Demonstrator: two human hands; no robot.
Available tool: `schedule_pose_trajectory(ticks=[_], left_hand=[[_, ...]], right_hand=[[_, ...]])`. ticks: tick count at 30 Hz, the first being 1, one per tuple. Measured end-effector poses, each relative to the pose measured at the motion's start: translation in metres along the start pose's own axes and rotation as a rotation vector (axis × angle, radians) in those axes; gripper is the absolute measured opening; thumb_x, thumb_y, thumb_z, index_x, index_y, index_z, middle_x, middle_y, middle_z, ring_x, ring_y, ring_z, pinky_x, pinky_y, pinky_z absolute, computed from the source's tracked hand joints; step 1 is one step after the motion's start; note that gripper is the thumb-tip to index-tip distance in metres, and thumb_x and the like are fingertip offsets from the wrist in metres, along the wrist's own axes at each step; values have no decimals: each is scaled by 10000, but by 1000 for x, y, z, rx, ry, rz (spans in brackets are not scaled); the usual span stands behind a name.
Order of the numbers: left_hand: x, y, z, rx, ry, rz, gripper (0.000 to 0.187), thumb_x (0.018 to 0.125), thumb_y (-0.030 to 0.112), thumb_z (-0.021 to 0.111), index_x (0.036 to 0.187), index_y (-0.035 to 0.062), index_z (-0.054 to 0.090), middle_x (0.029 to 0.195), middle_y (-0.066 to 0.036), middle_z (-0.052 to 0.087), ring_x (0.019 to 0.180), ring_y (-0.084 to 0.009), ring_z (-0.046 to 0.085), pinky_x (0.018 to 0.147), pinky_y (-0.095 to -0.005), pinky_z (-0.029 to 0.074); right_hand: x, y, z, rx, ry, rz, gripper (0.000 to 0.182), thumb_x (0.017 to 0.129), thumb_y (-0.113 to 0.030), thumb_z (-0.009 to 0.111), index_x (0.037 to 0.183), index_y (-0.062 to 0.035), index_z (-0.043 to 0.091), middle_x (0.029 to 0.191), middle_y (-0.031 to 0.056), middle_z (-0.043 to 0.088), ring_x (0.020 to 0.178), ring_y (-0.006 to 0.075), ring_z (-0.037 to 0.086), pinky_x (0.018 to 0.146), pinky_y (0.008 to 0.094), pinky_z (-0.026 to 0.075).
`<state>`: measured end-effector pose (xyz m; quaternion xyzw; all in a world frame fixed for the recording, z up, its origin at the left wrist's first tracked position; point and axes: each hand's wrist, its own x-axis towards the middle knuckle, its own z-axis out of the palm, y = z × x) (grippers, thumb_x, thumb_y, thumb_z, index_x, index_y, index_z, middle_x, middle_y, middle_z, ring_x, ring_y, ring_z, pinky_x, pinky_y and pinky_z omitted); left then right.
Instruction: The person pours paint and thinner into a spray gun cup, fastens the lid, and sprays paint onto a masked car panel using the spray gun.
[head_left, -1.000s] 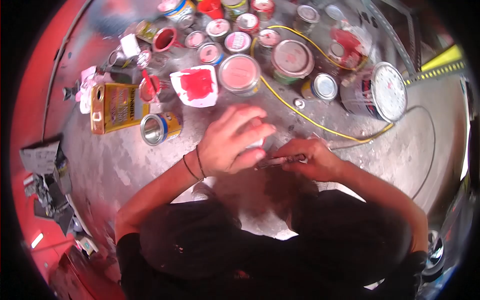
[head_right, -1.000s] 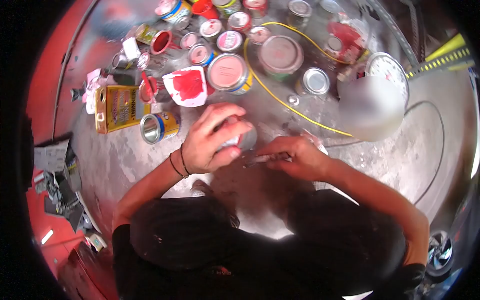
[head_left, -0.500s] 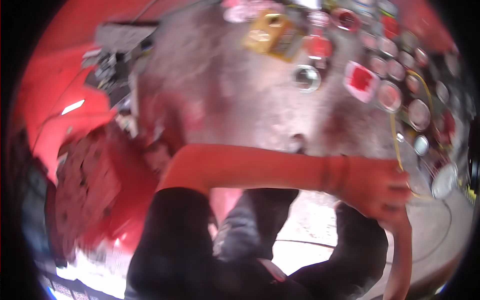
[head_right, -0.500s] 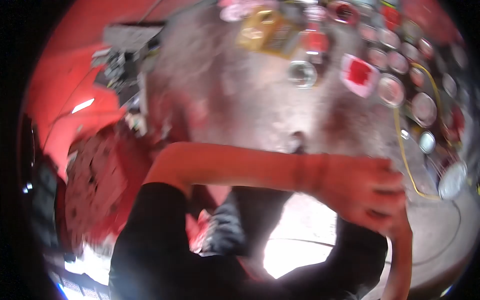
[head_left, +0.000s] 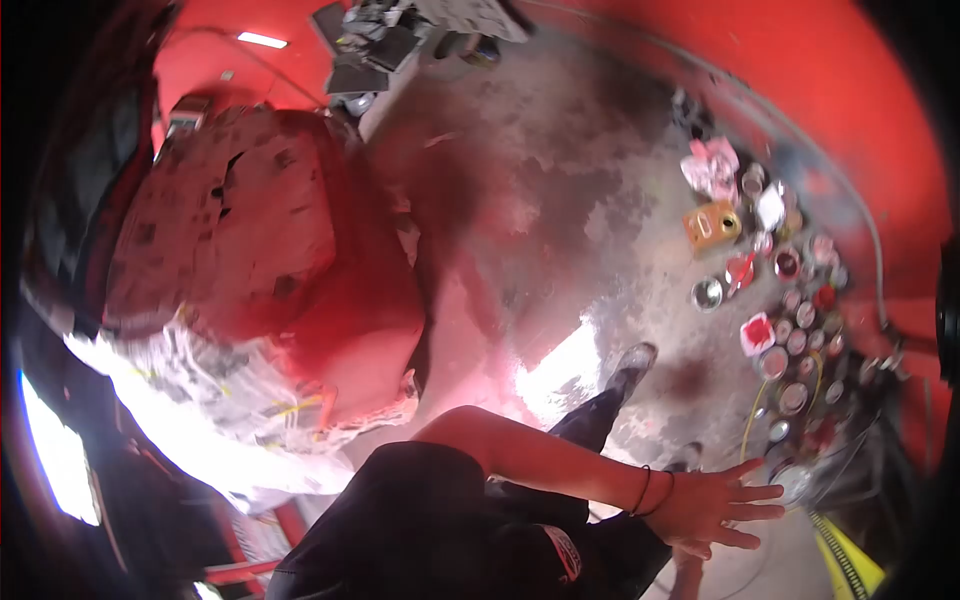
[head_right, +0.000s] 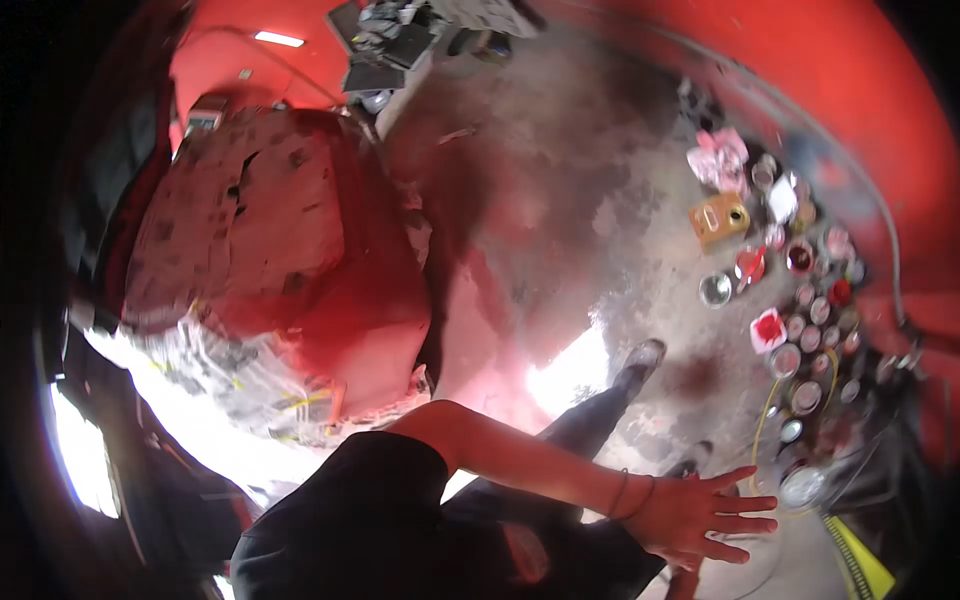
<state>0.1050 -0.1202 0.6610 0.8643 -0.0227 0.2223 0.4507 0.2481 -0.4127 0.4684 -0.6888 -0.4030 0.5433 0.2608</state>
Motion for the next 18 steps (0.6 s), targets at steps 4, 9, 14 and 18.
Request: schedule_pose_trajectory(ticks=[4, 9, 14, 18], left_hand=[[115, 53, -26, 364, 241, 313, 406, 910, 471, 727, 1202, 189, 727, 1513, -188, 592, 1449, -442, 517, 1153, -690, 395], [296, 186, -74, 588, 87, 457, 375, 967, 520, 638, 1081, 191, 778, 1324, -123, 700, 1334, -370, 601, 1094, -620, 459], [331, 278, -128, 621, -105, 24, 467, 1025, 576, 558, 1048, 182, 807, 1238, -108, 742, 1296, -332, 615, 1111, -602, 442], [270, 324, -162, 696, -206, -447, 561, 1071, 620, 494, 1022, 174, 831, 1168, -97, 775, 1266, -302, 626, 1125, -586, 428]], right_hand=[[-51, -62, 0, 103, 94, -110, 497, 1046, -11, 586, 1538, -31, 522, 1465, 126, 622, 1277, 243, 627, 1025, 389, 529], [-101, -123, -44, 377, 27, 74, 522, 1080, -32, 557, 1590, -7, 451, 1537, 149, 572, 1277, 252, 606, 1106, 361, 463], [-145, -96, -97, 203, -7, 21, 527, 1061, -36, 568, 1577, -11, 462, 1498, 140, 595, 1242, 242, 619, 1075, 351, 478], [-174, -96, -114, 116, -20, -48, 531, 1046, -40, 576, 1566, -13, 470, 1468, 132, 613, 1214, 234, 630, 1050, 344, 490]])
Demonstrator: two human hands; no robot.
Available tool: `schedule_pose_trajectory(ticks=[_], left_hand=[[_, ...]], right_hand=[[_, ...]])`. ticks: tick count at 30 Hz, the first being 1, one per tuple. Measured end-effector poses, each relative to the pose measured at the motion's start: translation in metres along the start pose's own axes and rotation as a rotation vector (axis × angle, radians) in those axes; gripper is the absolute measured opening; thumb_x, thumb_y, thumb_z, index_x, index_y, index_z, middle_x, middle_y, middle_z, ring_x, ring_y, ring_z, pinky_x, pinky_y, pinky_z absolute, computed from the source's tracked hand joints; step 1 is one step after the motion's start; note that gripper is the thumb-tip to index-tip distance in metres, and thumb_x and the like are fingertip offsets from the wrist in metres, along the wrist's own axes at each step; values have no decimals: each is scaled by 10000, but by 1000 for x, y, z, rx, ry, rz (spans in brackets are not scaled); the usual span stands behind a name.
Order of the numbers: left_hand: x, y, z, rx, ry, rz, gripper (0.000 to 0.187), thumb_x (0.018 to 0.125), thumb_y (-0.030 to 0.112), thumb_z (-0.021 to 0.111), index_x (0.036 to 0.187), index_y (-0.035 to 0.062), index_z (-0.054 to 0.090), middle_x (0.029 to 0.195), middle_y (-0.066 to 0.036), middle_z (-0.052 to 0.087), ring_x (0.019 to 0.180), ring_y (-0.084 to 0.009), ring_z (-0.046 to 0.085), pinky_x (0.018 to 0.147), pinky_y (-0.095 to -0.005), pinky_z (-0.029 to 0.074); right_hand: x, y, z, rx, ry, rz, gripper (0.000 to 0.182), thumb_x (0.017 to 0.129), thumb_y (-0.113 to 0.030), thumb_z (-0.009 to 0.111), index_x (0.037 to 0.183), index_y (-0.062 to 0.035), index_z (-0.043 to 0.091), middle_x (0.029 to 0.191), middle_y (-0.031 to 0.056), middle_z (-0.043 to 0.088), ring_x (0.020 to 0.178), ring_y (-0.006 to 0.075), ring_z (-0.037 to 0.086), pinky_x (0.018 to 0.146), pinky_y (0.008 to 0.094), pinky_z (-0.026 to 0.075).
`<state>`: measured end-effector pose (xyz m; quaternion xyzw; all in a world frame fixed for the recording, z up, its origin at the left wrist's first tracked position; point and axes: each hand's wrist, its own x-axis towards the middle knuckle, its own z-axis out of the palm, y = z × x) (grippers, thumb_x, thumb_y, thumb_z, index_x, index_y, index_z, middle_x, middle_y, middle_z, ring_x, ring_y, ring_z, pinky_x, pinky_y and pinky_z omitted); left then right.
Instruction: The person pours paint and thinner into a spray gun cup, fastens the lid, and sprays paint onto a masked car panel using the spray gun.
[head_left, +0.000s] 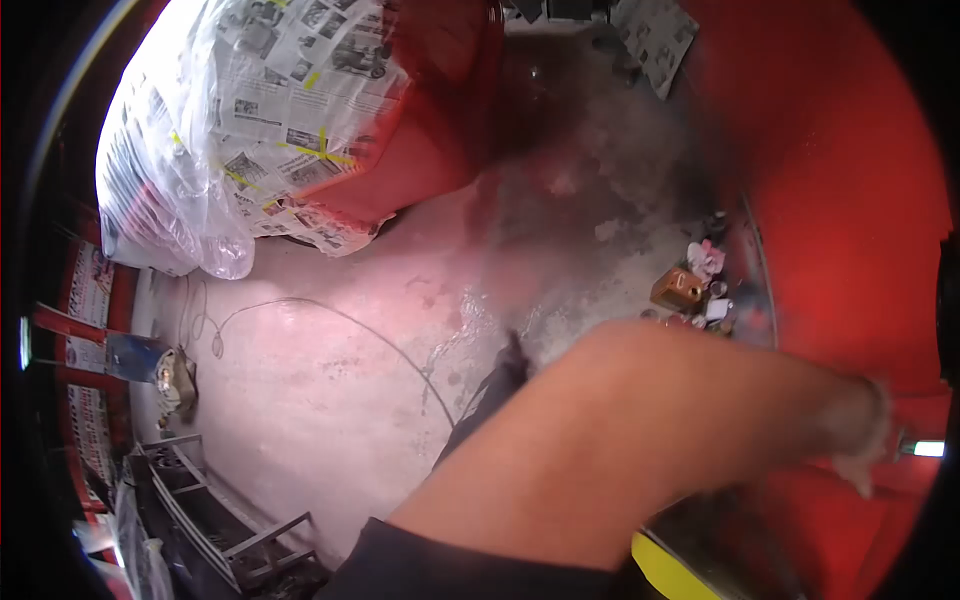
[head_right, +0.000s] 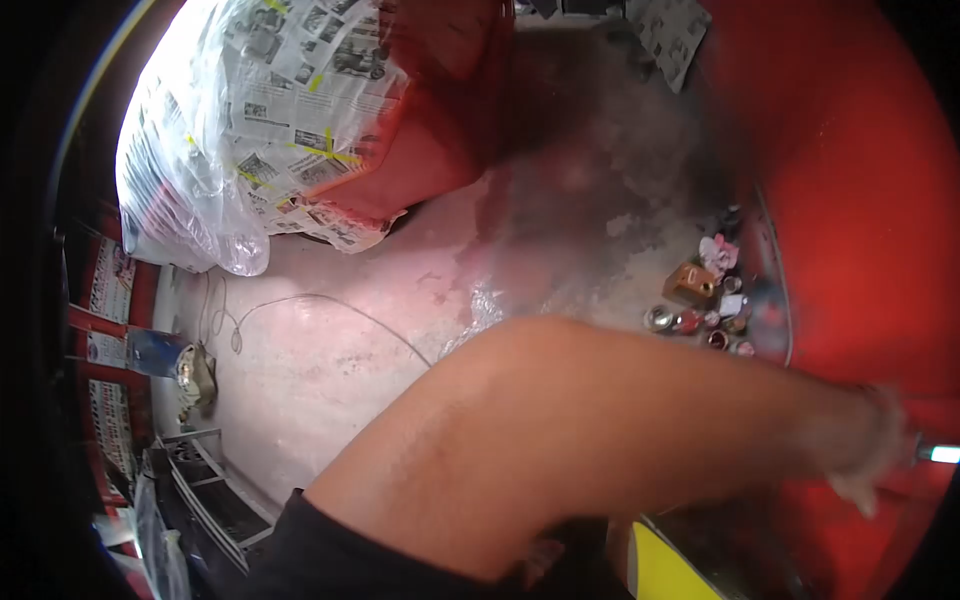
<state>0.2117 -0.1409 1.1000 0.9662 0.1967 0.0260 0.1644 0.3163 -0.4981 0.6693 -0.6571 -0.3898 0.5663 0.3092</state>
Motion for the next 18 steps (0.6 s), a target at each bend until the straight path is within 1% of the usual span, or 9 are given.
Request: schedule_pose_trajectory(ticks=[4, 5, 6, 8, 10, 12, 14, 17, 18], left_hand=[[-217, -21, 157, -34, 392, -440, 500, 1040, 562, 554, 1053, 128, 802, 1111, -90, 750, 1161, -320, 672, 1009, -557, 474], [-278, -24, 226, -86, 228, -540, 450, 1045, 522, 542, 1165, 133, 734, 1192, -160, 747, 1039, -413, 721, 944, -563, 516], [-338, -11, 291, -537, 224, -886, 478, 1078, 523, 505, 1253, 149, 747, 1290, -133, 743, 1185, -369, 704, 1021, -592, 498], [-450, 69, 373, -1757, 893, -1086, 811, 1089, 716, 308, 1667, 158, 422, 1623, -153, 547, 1517, -365, 482, 1208, -715, 304], [-515, 145, 368, -2364, 1879, -685, 904, 1070, 769, 242, 1706, 128, 296, 1696, -170, 438, 1554, -402, 418, 1260, -695, 245], [-561, 195, 385, -2134, 2156, 35, 919, 1071, 759, 270, 1708, 97, 259, 1746, -169, 340, 1615, -377, 308, 1285, -709, 194], [-585, 236, 353, -2004, 2379, 276, 886, 1083, 717, 276, 1709, 91, 255, 1781, -191, 234, 1654, -383, 191, 1304, -709, 142], [-625, 282, 343, -1859, 2404, 435, 871, 1084, 688, 303, 1711, 86, 245, 1793, -185, 190, 1657, -386, 172, 1308, -720, 120], [-634, 299, 341, -1843, 2409, 438, 863, 1085, 674, 320, 1713, 87, 241, 1795, -185, 183, 1658, -386, 166, 1308, -721, 115]], right_hand=[[-15, -2, -9, -68, -59, -77, 535, 1031, -44, 585, 1555, -16, 479, 1437, 125, 631, 1186, 226, 640, 1025, 336, 502], [-17, -3, -8, -83, -70, -91, 536, 1028, -45, 587, 1552, -16, 481, 1429, 123, 636, 1179, 224, 643, 1019, 334, 505], [-20, -4, -7, -95, -75, -103, 537, 1024, -46, 589, 1550, -17, 483, 1422, 121, 640, 1172, 222, 645, 1013, 332, 508], [-29, -1, -3, -131, -96, -115, 539, 1016, -48, 593, 1544, -18, 487, 1406, 118, 649, 1158, 218, 651, 1000, 328, 514], [-41, 8, 0, -170, -123, -132, 541, 1009, -50, 597, 1539, -19, 491, 1391, 114, 658, 1144, 214, 656, 988, 324, 520], [-52, 22, -3, -239, -165, -158, 543, 1001, -52, 601, 1533, -21, 496, 1376, 111, 667, 1130, 210, 661, 975, 320, 526], [-56, 39, 4, -314, -225, -224, 545, 994, -54, 605, 1528, -22, 500, 1360, 107, 676, 1116, 206, 666, 963, 316, 532], [-59, 72, 17, -422, -293, -421, 548, 983, -57, 612, 1520, -24, 506, 1337, 101, 690, 1095, 200, 674, 944, 310, 541], [-88, 47, 34, -344, -286, -254, 531, 970, -63, 613, 1493, -23, 526, 1220, 106, 711, 980, 184, 686, 841, 295, 550]])
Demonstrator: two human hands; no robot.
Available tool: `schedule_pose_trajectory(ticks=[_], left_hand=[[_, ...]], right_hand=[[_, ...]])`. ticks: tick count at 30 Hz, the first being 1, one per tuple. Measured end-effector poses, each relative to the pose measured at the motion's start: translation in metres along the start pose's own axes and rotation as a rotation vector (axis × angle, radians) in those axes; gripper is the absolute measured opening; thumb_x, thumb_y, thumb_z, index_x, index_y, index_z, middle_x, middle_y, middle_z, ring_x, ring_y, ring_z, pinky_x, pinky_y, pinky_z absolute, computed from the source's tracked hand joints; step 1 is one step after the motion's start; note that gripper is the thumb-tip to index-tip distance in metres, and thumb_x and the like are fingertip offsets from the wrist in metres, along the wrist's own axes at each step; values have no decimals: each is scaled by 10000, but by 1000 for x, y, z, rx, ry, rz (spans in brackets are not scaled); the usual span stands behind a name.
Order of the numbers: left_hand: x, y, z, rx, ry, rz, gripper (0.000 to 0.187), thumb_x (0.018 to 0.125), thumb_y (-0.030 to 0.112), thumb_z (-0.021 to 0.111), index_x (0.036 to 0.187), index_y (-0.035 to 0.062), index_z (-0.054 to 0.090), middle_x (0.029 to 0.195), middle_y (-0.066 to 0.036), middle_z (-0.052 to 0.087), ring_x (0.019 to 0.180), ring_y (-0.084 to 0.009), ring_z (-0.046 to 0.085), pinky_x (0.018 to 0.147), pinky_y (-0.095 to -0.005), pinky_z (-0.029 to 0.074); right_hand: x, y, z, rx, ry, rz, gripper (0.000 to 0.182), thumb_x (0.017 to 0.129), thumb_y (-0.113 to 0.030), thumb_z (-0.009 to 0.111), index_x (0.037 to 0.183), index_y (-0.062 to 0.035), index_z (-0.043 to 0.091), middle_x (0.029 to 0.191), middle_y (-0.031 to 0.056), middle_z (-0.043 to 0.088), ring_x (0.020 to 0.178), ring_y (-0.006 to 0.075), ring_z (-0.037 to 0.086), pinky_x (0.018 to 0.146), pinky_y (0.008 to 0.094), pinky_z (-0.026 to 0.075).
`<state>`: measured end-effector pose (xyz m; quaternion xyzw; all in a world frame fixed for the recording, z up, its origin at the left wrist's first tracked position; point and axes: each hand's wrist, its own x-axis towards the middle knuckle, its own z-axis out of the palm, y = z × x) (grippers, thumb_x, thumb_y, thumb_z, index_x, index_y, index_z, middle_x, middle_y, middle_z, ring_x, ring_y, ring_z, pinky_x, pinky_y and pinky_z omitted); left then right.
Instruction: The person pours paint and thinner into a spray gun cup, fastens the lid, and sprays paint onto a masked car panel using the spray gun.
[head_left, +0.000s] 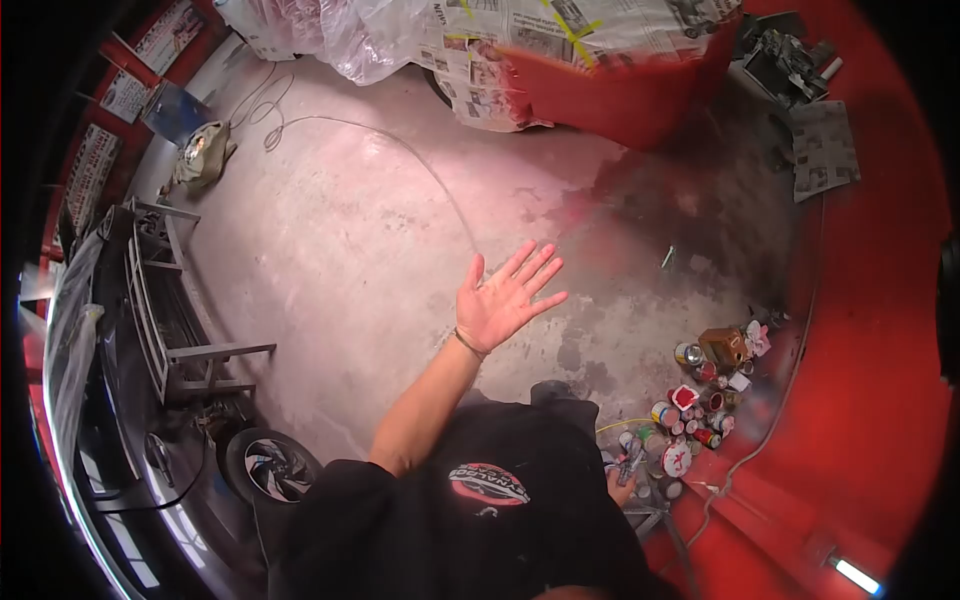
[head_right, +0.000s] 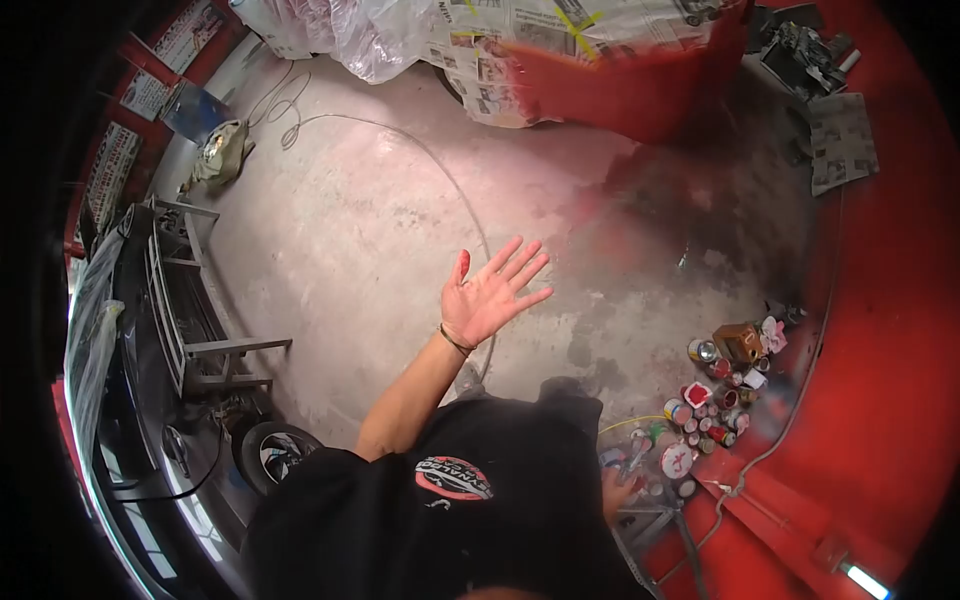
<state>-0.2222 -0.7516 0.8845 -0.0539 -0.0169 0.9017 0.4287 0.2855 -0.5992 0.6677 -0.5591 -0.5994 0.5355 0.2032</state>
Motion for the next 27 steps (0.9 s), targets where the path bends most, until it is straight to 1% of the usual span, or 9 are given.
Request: schedule_pose_trajectory(ticks=[4, 8, 13, 15, 16, 17, 20, 21, 27], left_hand=[[-34, 45, 16, -16, -61, -42, 848, 1085, 636, 374, 1718, 90, 231, 1798, -187, 171, 1662, -385, 152, 1306, -727, 102], [-59, 82, 21, -8, -72, -34, 856, 1081, 633, 405, 1721, 93, 225, 1799, -186, 166, 1662, -383, 154, 1301, -731, 114], [-81, 126, -56, 345, 44, -28, 835, 1093, 646, 396, 1729, 131, 229, 1792, -165, 218, 1648, -382, 215, 1307, -686, 160], [-113, 153, -147, 796, 434, -115, 826, 1084, 669, 415, 1739, 201, 231, 1785, -121, 279, 1640, -355, 250, 1307, -615, 164], [-140, 163, -212, 930, 664, -169, 897, 1035, 728, 457, 1743, 231, 220, 1788, -105, 278, 1641, -352, 236, 1285, -664, 131], [-180, 161, -256, 964, 887, -181, 1005, 962, 798, 506, 1741, 230, 223, 1796, -104, 254, 1649, -370, 196, 1254, -729, 106], [-298, 118, -307, 853, 1479, -251, 1192, 860, 853, 615, 1739, 163, 201, 1751, -170, 299, 1588, -420, 298, 1236, -676, 258], [-334, 96, -321, 655, 1492, -174, 1286, 824, 862, 652, 1735, 96, 164, 1752, -195, 258, 1545, -447, 345, 1195, -677, 347], [-378, -10, -314, 403, 1566, 23, 1122, 883, 759, 636, 1677, 65, 252, 1670, -192, 354, 1473, -415, 423, 1159, -635, 400]], right_hand=[[-13, -29, 37, 71, 23, 119, 440, 959, -29, 601, 1397, 8, 593, 959, 106, 719, 778, 166, 679, 692, 293, 552], [-7, -6, 62, -112, 0, -128, 415, 958, -20, 559, 1373, -32, 573, 888, 80, 706, 702, 150, 668, 624, 261, 522], [-22, -52, 105, 171, 9, -51, 396, 949, -34, 560, 1343, -38, 606, 891, 59, 697, 716, 143, 664, 644, 264, 524], [-22, -62, 103, 84, -18, -9, 397, 944, -39, 562, 1339, -38, 607, 883, 50, 691, 707, 134, 651, 647, 261, 519], [-16, -67, 104, 19, -35, -133, 396, 930, -27, 567, 1323, -34, 613, 841, 30, 658, 679, 118, 616, 645, 266, 508], [-8, -70, 103, 38, -63, -134, 393, 927, -22, 567, 1317, -35, 616, 830, 23, 643, 681, 116, 610, 649, 269, 506], [9, -91, 93, 50, -157, -93, 383, 917, -14, 570, 1293, -45, 640, 816, 3, 588, 716, 114, 596, 675, 284, 496], [18, -96, 91, 41, -159, -125, 384, 920, -10, 577, 1298, -47, 636, 829, 13, 596, 716, 112, 599, 661, 288, 498], [85, -106, 74, -82, -163, -351, 350, 923, -52, 607, 1272, -65, 637, 806, 14, 582, 671, 100, 575, 616, 295, 487]])
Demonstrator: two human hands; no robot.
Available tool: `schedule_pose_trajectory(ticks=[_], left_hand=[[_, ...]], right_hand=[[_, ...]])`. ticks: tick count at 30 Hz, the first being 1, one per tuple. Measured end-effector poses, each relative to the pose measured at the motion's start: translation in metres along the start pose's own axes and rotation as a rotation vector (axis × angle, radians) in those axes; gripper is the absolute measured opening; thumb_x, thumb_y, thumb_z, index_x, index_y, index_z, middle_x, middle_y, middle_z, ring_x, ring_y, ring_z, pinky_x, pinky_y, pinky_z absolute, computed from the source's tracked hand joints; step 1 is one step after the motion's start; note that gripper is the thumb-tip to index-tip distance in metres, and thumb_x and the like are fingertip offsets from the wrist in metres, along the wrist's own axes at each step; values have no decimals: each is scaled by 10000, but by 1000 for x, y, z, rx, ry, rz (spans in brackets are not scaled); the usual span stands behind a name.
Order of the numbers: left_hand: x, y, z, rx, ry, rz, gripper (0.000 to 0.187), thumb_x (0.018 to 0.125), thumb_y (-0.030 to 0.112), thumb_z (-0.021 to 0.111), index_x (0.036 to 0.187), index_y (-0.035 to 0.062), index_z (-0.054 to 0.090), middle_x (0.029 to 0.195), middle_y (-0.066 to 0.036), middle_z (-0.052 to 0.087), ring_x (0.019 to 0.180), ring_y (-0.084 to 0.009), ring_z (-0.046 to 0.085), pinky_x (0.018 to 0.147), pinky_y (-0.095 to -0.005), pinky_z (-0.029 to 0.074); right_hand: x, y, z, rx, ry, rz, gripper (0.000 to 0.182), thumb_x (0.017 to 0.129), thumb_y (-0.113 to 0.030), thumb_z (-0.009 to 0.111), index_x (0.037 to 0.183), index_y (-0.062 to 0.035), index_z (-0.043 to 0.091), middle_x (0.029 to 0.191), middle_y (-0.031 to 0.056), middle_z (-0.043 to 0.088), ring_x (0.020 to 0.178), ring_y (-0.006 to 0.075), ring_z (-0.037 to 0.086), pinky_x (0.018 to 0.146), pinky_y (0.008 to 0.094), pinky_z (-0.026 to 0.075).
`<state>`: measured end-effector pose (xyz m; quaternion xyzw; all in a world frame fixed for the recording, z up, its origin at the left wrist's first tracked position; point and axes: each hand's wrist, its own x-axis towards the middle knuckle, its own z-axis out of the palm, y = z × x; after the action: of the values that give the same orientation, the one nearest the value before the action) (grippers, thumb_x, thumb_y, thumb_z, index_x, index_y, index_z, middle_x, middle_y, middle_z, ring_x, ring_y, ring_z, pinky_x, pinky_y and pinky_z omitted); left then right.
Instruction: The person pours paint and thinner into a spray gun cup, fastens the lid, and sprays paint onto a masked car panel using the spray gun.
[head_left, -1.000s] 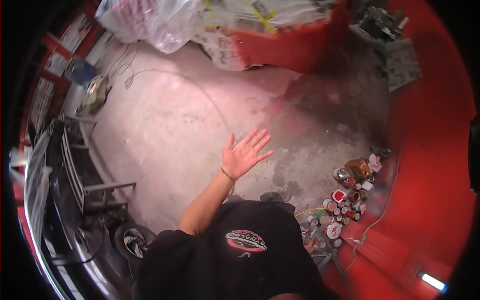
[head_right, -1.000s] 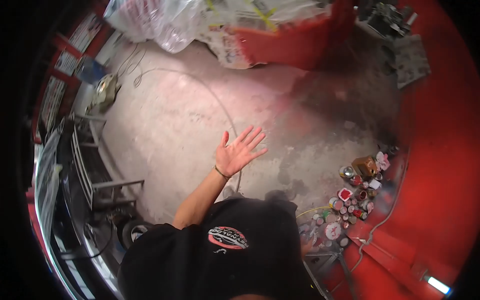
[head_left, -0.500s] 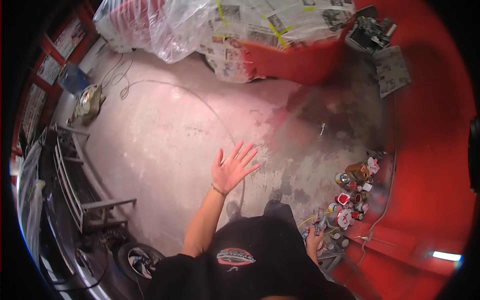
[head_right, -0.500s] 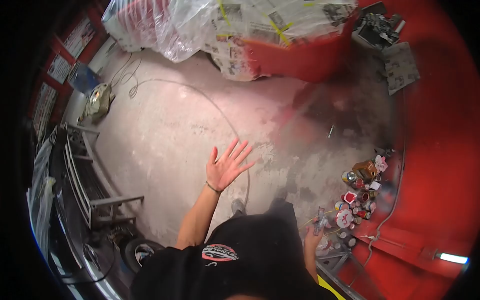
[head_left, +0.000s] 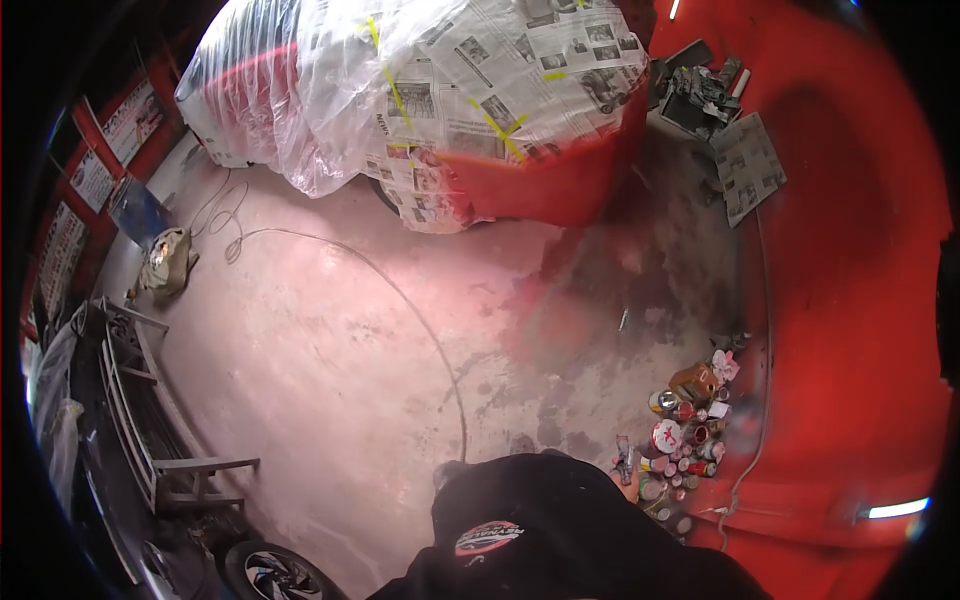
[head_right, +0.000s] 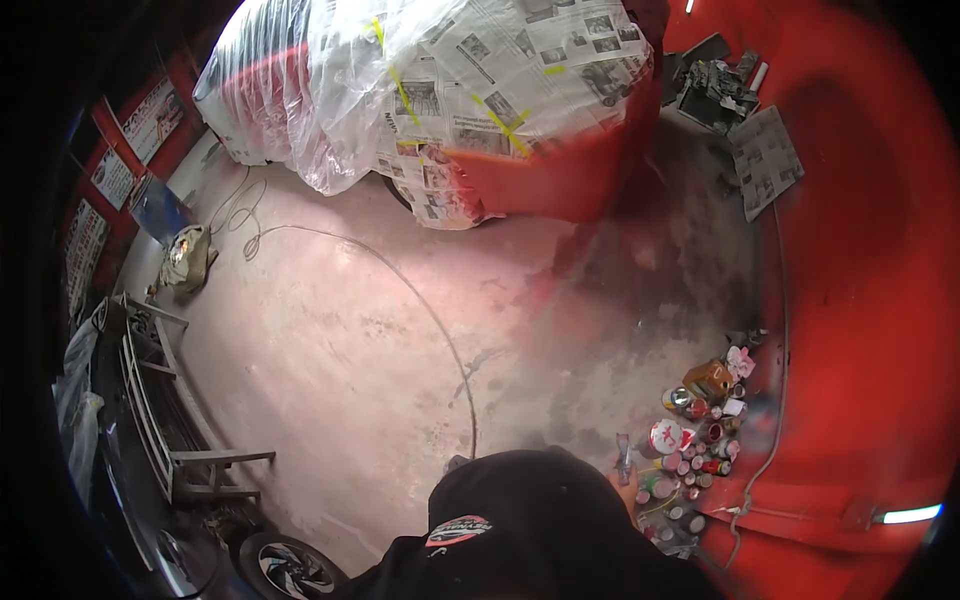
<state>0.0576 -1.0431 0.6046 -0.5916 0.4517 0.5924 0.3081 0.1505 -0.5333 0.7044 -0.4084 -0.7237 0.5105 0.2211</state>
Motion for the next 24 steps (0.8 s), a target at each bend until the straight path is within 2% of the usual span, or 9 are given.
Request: schedule_pose_trajectory(ticks=[3, 10, 15, 18, 19, 21, 22, 23, 24], left_hand=[[-10, -22, 17, -51, -10, 56, 1041, 912, 708, 628, 1648, 50, 296, 1629, -191, 402, 1436, -399, 462, 1141, -614, 427], [-36, -37, 55, -95, -26, 171, 856, 981, 588, 610, 1580, 14, 398, 1533, -188, 514, 1351, -361, 553, 1099, -565, 489], [-68, -38, 62, -43, -32, 236, 729, 1030, 502, 597, 1531, -12, 471, 1465, -185, 594, 1291, -334, 618, 1069, -531, 533], [-107, -30, 51, 74, -73, 293, 656, 1060, 451, 590, 1502, -28, 515, 1424, -184, 642, 1254, -318, 658, 1051, -510, 560], [-123, -23, 42, 117, -115, 309, 632, 1069, 434, 587, 1492, -33, 530, 1410, -184, 658, 1242, -312, 671, 1045, -503, 569], [-144, -8, 10, 100, -368, 164, 586, 1089, 400, 582, 1473, -43, 559, 1383, -183, 690, 1218, -301, 697, 1033, -489, 586], [-148, 0, -5, -141, -635, -149, 289, 1105, 143, 539, 1301, -11, 686, 1175, -113, 782, 1018, -199, 767, 902, -353, 639], [-140, -3, -33, -38, -697, -117, 305, 1062, 113, 625, 1339, -4, 677, 1219, -102, 772, 1001, -172, 767, 857, -320, 647], [-155, 8, -56, 92, -656, 39, 356, 1028, 70, 681, 1378, 5, 663, 1225, -92, 770, 1012, -147, 761, 872, -306, 643]], right_hand=[[28, 1, -11, -16, -36, -15, 351, 922, -59, 609, 1271, -62, 644, 803, 18, 594, 670, 106, 584, 614, 296, 489], [71, -31, -19, 77, -142, 200, 354, 918, -77, 616, 1269, -54, 661, 798, 29, 623, 666, 118, 605, 609, 297, 494], [88, -56, 7, 97, -133, 321, 356, 921, -84, 622, 1271, -53, 676, 776, 42, 656, 637, 135, 630, 581, 296, 509], [96, -51, 29, 41, -161, 245, 362, 926, -64, 601, 1280, -61, 676, 754, 45, 664, 614, 135, 635, 565, 289, 517], [95, -52, 33, 52, -163, 297, 369, 924, -63, 599, 1286, -62, 675, 765, 47, 667, 623, 136, 646, 566, 287, 517], [98, -78, 58, 69, -228, 376, 383, 921, -59, 597, 1297, -65, 674, 786, 51, 672, 640, 137, 666, 568, 285, 518], [100, -88, 68, 13, -264, 361, 393, 919, -54, 594, 1307, -49, 662, 842, 65, 681, 665, 148, 696, 566, 283, 523], [107, -57, 80, 12, -276, 205, 401, 915, -51, 595, 1311, -29, 651, 885, 74, 681, 677, 158, 711, 564, 287, 529], [109, -56, 92, 21, -295, 224, 397, 912, -39, 590, 1304, -9, 645, 887, 78, 673, 664, 159, 704, 566, 292, 540]])
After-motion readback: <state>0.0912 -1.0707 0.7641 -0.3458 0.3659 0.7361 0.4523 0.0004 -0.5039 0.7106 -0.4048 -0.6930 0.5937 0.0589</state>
